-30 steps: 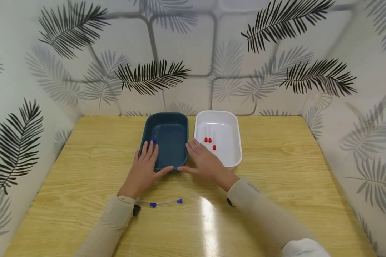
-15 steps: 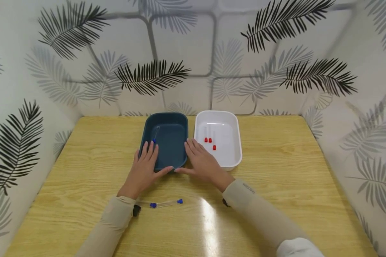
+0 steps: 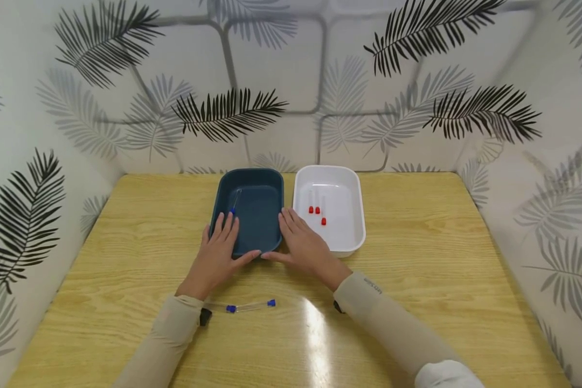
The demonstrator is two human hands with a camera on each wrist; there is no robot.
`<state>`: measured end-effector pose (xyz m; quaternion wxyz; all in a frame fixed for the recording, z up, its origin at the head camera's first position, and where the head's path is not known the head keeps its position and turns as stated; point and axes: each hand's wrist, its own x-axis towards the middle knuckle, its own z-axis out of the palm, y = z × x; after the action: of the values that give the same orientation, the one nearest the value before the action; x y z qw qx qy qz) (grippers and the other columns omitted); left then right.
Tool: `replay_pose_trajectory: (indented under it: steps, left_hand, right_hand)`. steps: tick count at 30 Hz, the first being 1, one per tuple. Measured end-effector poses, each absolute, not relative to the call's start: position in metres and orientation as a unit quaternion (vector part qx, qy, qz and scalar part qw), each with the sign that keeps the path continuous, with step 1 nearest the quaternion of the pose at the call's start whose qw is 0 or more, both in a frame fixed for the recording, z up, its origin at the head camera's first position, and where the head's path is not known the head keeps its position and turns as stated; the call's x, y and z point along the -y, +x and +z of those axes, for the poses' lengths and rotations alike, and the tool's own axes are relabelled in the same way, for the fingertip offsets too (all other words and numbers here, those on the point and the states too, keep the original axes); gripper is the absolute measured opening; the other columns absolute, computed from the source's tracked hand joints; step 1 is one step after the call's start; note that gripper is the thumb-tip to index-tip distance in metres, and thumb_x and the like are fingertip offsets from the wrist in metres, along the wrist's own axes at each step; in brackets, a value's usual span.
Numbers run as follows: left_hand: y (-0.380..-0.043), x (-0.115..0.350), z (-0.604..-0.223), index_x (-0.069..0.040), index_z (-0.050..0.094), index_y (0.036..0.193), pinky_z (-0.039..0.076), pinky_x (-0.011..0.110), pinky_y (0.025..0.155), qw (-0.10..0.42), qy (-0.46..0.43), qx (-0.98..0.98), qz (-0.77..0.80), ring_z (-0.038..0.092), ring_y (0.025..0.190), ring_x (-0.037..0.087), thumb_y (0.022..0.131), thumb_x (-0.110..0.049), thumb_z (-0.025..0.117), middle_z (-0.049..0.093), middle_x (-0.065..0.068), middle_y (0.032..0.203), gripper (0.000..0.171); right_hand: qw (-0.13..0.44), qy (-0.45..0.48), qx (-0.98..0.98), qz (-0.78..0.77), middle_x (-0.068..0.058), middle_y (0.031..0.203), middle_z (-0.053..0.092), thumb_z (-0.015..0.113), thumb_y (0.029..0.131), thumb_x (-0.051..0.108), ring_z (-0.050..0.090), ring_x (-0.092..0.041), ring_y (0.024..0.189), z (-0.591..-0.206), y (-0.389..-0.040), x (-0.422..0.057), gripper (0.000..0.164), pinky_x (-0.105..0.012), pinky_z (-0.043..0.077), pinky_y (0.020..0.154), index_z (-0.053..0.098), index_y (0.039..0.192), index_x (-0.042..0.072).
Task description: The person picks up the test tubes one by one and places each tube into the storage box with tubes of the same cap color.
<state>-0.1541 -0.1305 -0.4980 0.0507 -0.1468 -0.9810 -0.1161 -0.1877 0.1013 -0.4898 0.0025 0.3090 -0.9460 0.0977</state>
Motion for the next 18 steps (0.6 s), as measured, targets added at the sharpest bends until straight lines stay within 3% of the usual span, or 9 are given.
replay_pose_trajectory:
  steps: [7, 12, 18]
  left_hand:
    - [-0.152, 0.138, -0.493, -0.004, 0.017, 0.148, 0.005, 0.054, 0.109, 0.025, -0.156, 0.974, -0.162, -0.002, 0.141, 0.028, 0.087, -0.069, 0.035, 0.008, 0.012, 0.154, 0.091]
    - [-0.144, 0.150, -0.485, -0.006, 0.018, 0.148, 0.015, 0.049, 0.110, 0.024, -0.153, 0.967, -0.201, 0.001, 0.141, 0.025, 0.092, -0.058, 0.041, 0.009, 0.010, 0.154, 0.080]
    - [-0.123, 0.163, -0.477, -0.007, 0.030, 0.145, 0.030, 0.043, 0.105, 0.070, -0.156, 0.959, -0.225, 0.014, 0.140, 0.020, 0.098, -0.043, 0.042, 0.021, 0.006, 0.152, 0.061]
  right_hand:
    - [0.002, 0.301, 0.947, 0.111, -0.012, 0.154, 0.012, 0.038, 0.079, 0.077, 0.004, -0.022, 0.141, -0.492, -0.188, -0.101, 0.103, -0.038, 0.018, 0.110, 0.019, 0.147, 0.002]
    - [0.005, 0.302, 0.946, 0.116, -0.012, 0.154, 0.013, 0.041, 0.079, 0.076, 0.004, -0.022, 0.141, -0.493, -0.188, -0.101, 0.103, -0.038, 0.018, 0.110, 0.020, 0.147, 0.002]
    - [0.007, 0.300, 0.946, 0.121, -0.011, 0.154, 0.013, 0.048, 0.079, 0.072, 0.005, -0.022, 0.141, -0.491, -0.187, -0.101, 0.101, -0.038, 0.017, 0.110, 0.022, 0.147, 0.002]
